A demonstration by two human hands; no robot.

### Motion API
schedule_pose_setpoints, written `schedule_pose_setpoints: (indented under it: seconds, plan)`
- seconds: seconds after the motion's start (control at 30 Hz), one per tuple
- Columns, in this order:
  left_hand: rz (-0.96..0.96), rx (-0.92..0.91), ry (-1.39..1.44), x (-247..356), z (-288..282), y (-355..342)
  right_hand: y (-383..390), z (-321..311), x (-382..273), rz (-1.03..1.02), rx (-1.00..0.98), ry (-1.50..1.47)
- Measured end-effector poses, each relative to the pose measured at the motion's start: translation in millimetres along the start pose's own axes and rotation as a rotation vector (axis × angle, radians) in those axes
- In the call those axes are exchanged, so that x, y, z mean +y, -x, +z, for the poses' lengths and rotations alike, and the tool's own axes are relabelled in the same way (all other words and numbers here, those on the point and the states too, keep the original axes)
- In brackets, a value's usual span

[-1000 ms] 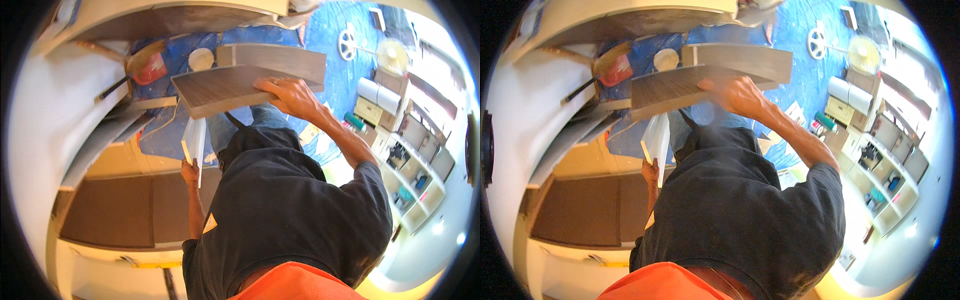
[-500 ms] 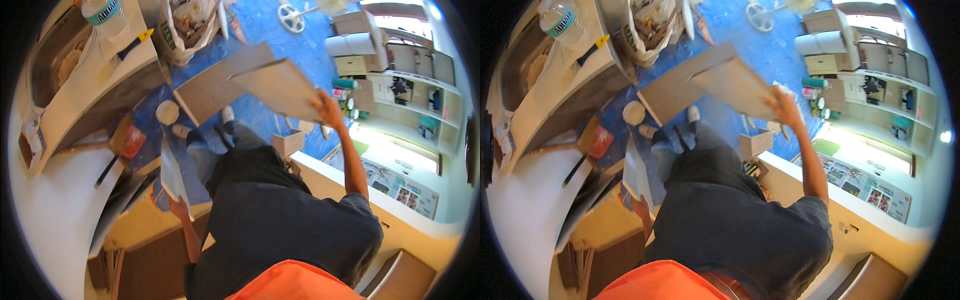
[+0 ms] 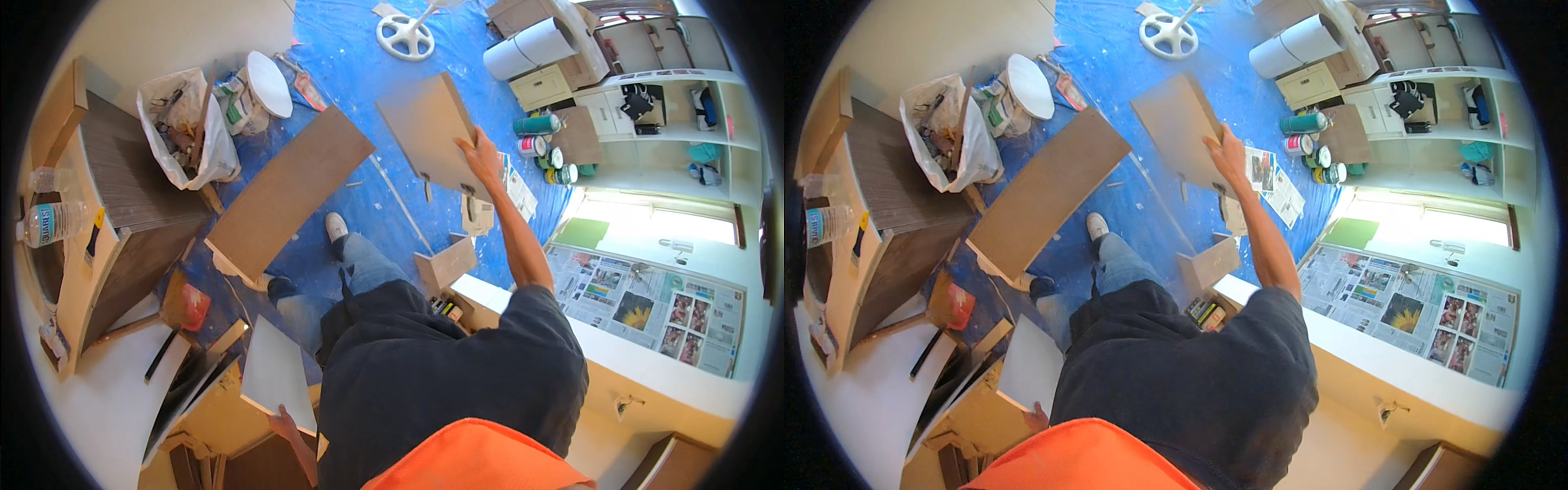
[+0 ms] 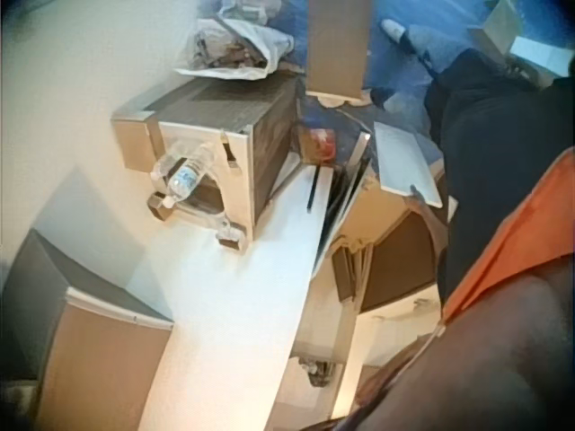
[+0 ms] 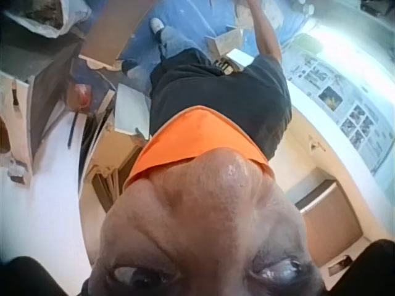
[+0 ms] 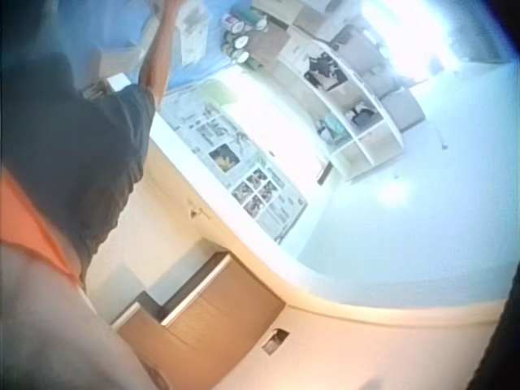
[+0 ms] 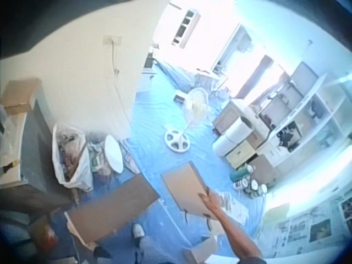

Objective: The person removes a white cabinet door from its hinges, then picks up a second door and installs it onto the upper cabinet frame. They align the door with the hinges and secure it using a screwdriver. The work occurs in a kitchen under renovation with tools and debris on the floor.

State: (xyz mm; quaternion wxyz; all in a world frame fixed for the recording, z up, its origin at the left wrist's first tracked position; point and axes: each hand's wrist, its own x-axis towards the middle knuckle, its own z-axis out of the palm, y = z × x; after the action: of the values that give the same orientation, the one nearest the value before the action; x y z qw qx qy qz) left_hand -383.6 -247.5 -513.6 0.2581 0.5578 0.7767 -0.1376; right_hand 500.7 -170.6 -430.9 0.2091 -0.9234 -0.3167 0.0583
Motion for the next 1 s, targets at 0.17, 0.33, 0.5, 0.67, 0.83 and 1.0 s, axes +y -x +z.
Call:
schedule_pose_setpoints:
  seconds: [0.17,0.33,0.5,0.67,0.83,1.0]
  plan:
    - [-0.095,0.073,-0.005,57.0,36.6,63.0,-66.5,55.7,63.2,0.086,-0.063,0.049]
    - [-0.151,-0.015,0.218,89.4,67.6,112.4,-84.2,83.2,96.7,0.118,-0.114,-0.005]
    - [-0.093,-0.014,0.429,124.1,105.4,141.2,-91.3,95.2,115.1,0.113,-0.128,-0.058]
    - [0.007,-0.032,0.494,173.6,133.5,158.6,-106.9,129.2,139.1,0.05,-0.15,0.067]
    - [-0.088,0.006,0.421,247.8,149.2,189.3,-119.4,190.4,155.2,0.033,-0.219,-0.099]
    - [-0.265,0.052,0.275,337.9,154.6,207.7,-166.6,269.1,147.4,0.117,-0.34,-0.062]
